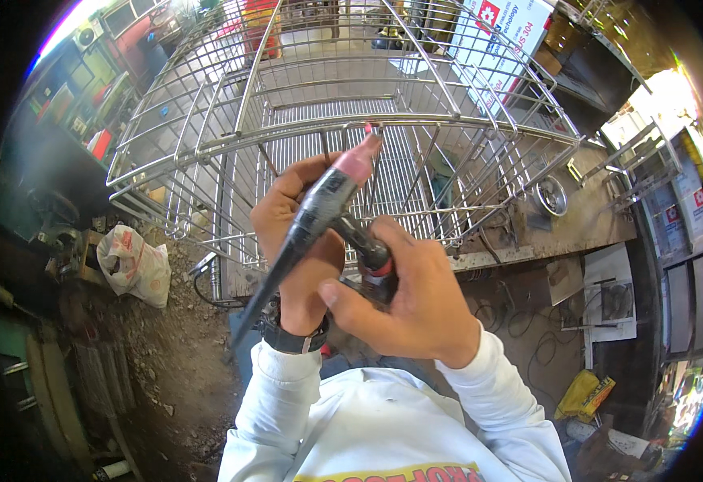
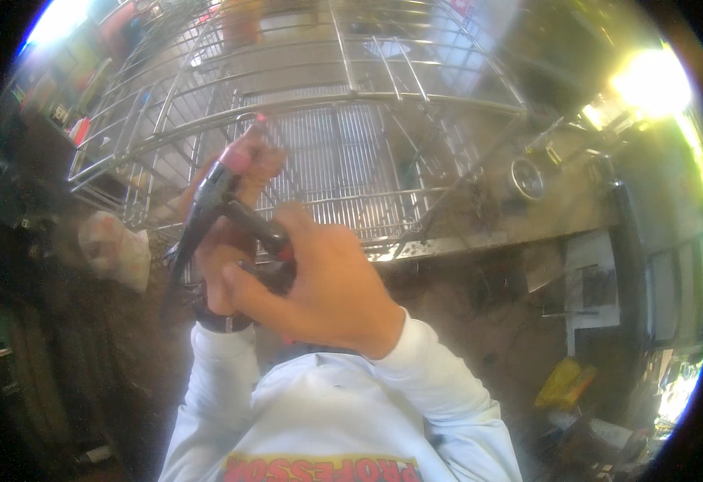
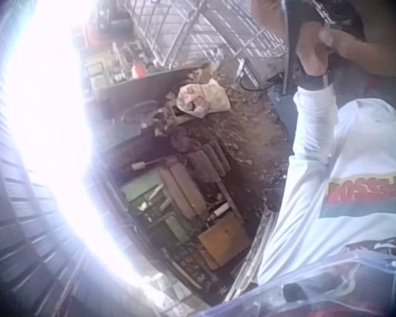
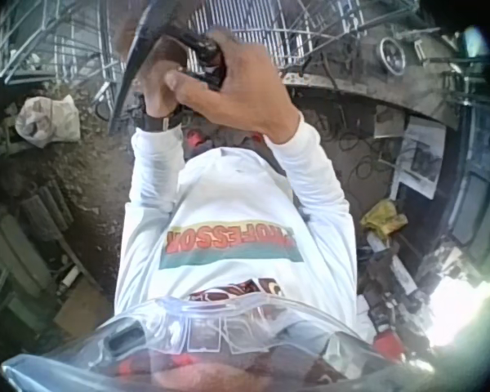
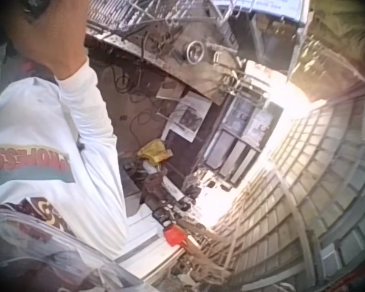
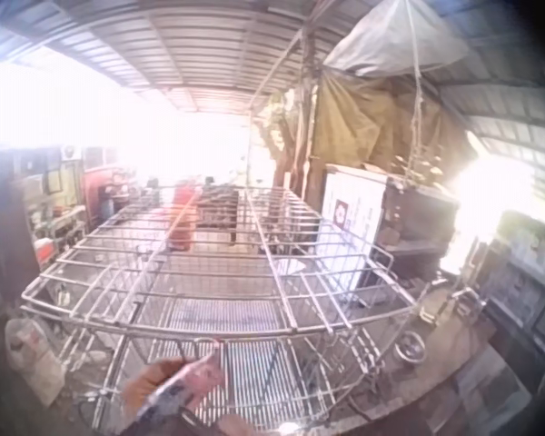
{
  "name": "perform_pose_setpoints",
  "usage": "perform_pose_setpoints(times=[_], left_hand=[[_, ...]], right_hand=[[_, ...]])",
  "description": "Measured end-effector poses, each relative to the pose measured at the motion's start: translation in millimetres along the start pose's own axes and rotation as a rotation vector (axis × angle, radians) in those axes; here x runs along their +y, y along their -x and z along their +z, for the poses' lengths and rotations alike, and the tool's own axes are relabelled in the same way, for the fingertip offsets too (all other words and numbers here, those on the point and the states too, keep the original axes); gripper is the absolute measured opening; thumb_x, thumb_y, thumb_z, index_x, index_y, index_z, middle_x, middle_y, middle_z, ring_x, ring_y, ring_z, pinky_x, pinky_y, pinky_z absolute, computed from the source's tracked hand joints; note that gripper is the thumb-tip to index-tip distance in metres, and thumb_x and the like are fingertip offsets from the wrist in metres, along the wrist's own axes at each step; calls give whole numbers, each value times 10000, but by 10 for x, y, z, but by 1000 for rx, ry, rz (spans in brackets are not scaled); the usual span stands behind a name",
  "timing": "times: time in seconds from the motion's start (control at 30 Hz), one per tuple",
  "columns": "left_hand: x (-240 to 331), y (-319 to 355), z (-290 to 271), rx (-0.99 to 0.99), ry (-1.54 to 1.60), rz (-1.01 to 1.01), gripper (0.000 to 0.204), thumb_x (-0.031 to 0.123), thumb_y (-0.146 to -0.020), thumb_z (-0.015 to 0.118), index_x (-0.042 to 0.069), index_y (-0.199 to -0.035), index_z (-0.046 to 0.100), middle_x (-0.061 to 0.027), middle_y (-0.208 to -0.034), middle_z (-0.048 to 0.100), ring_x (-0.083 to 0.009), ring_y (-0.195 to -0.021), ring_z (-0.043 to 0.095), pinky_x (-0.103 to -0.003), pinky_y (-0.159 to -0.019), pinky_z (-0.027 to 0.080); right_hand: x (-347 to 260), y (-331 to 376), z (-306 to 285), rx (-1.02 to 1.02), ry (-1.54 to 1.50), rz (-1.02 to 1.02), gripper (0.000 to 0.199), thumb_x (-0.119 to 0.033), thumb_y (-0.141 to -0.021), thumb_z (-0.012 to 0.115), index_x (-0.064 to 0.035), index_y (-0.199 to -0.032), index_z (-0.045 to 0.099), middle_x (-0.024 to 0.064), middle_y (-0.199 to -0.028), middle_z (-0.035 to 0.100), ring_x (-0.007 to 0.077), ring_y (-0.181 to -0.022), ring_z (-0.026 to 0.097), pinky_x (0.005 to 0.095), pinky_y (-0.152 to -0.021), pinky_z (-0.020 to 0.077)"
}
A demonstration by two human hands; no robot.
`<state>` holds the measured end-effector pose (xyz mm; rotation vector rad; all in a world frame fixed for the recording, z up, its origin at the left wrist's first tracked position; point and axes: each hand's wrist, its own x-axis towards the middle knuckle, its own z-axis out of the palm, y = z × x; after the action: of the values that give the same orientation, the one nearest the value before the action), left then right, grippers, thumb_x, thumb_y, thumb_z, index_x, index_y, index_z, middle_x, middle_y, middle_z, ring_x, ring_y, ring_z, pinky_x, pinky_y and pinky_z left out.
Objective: The person welds a metal wire cage using a handheld welding torch. They position small metal rods against the cage frame and apply the torch to create welds at multiple joints. The person repeatedly picks up rods, aligns them, and welds them into place.
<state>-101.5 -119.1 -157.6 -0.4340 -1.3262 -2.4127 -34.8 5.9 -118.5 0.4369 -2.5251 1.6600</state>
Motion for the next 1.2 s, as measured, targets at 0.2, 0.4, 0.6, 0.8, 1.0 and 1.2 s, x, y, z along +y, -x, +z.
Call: perform_pose_setpoints(times=[0.2, 0.4, 0.6, 0.8, 1.0, 1.2], left_hand=[[8, 2, 42, 47, -490, 24, 235, 23, -860, 824, -23, -1072, 734, -68, -947, 757, -111, -875, 691, -241, -766, 545], [-4, -31, 91, 60, -553, 94, 263, 84, -869, 842, 8, -1108, 765, -43, -941, 767, -71, -806, 645, -231, -712, 506], [2, 23, -123, -147, -711, 56, 370, 54, -903, 741, 2, -1267, 703, -97, -1189, 637, -185, -1069, 635, -332, -942, 504], [56, -8, 64, 15, -572, -124, 391, 61, -918, 756, -9, -1293, 669, -76, -1136, 639, -169, -1058, 631, -335, -934, 514], [77, -10, 74, 65, -539, -118, 420, 81, -885, 805, 6, -1275, 668, -57, -1091, 651, -148, -997, 624, -314, -888, 504], [90, 23, 96, 61, -549, -156, 395, 123, -903, 791, 6, -1260, 672, -53, -1067, 665, -144, -969, 630, -309, -854, 516]], right_hand=[[34, -85, 120, 41, -52, 21, 566, -420, -814, 787, 92, -938, 579, 243, -736, 684, 414, -681, 725, 427, -640, 572], [28, -99, 64, -5, -49, 61, 572, -422, -817, 778, 100, -956, 589, 253, -766, 695, 423, -710, 729, 436, -660, 576], [63, -117, 56, -2, -58, 56, 598, -448, -825, 760, 107, -976, 596, 255, -770, 695, 431, -708, 724, 445, -668, 576], [53, -117, 49, -11, -43, 57, 608, -447, -825, 760, 112, -992, 589, 251, -771, 700, 434, -706, 724, 448, -674, 578], [64, -121, 87, -16, -39, 41, 613, -447, -821, 761, 112, -1008, 592, 248, -776, 705, 435, -713, 726, 452, -678, 579], [195, -102, 147, 79, -37, -54, 527, -401, -819, 786, 71, -926, 578, 143, -651, 584, 294, -528, 633, 371, -521, 487]])
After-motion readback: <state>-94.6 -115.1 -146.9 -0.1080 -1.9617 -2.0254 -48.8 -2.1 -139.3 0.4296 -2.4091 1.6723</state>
